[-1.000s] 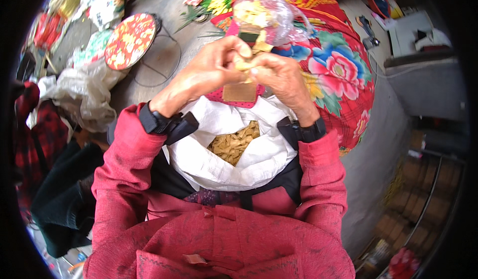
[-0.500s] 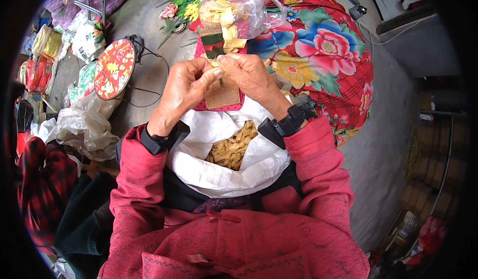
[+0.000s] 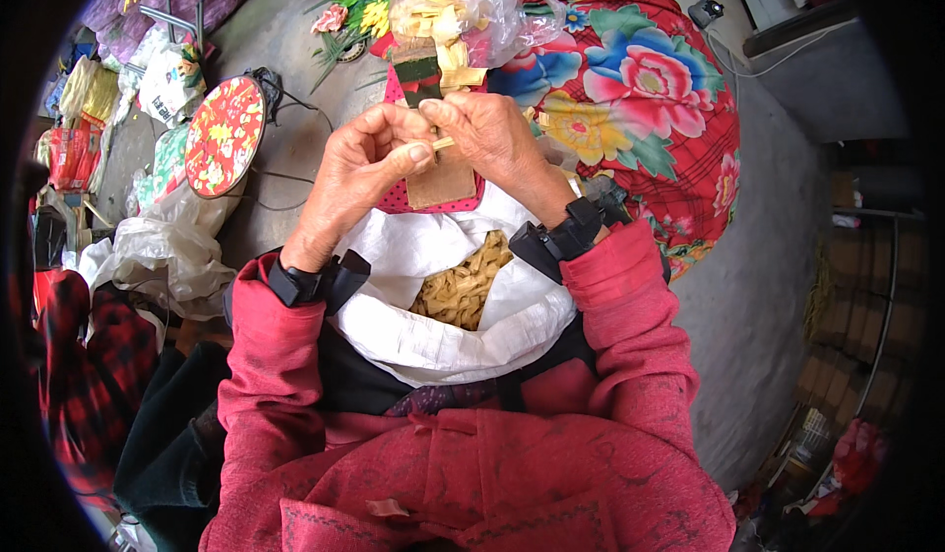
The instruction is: The person sits on the floor and uses a small knife to cut dried vegetable strips into smaller pieces, collecting them in a white cloth bag. The person repeatedly picks up strips, cuts them, and places the pieces into the bag.
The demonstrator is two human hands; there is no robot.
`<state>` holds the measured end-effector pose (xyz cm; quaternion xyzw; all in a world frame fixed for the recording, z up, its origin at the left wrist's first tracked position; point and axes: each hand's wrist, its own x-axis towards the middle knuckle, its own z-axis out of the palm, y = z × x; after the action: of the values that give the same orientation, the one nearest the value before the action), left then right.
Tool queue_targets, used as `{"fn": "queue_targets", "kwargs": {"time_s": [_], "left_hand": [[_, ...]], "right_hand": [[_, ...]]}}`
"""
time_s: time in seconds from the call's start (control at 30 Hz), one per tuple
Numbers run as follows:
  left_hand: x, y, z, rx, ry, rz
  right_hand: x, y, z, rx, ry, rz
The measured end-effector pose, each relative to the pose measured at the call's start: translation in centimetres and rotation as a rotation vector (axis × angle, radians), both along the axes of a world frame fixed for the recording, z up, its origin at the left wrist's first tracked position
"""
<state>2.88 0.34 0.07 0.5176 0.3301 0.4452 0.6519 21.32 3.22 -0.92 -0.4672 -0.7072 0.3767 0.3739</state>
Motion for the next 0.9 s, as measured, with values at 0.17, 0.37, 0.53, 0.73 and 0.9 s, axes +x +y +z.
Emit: {"fn": "queue_targets", "kwargs": {"time_s": [0.17,0.37,0.53,0.73,0.9], "left_hand": [[0.8,-0.6,-0.4,0.102,0.15,0.058],[0.6,-1.0,0.9,0.235,0.223,0.119],[-0.1,0.5,0.4,0.187,0.271,0.19],[-0.6,1.5,-1.6,0.235,0.824,0.257],[-1.4,0.8,-1.0,0.224,0.941,0.019]], "right_hand": [[0.3,-0.1,0.7,0.136,-0.166,-0.003],[1.1,1.3,1.7,0.158,-0.114,-0.04],[1.9,2.6,1.3,0.033,-0.121,-0.003],[2.1,1.6,-0.9,0.013,-0.262,0.055],[2.3,1.3,-1.7,0.085,-0.622,-0.065]]}}
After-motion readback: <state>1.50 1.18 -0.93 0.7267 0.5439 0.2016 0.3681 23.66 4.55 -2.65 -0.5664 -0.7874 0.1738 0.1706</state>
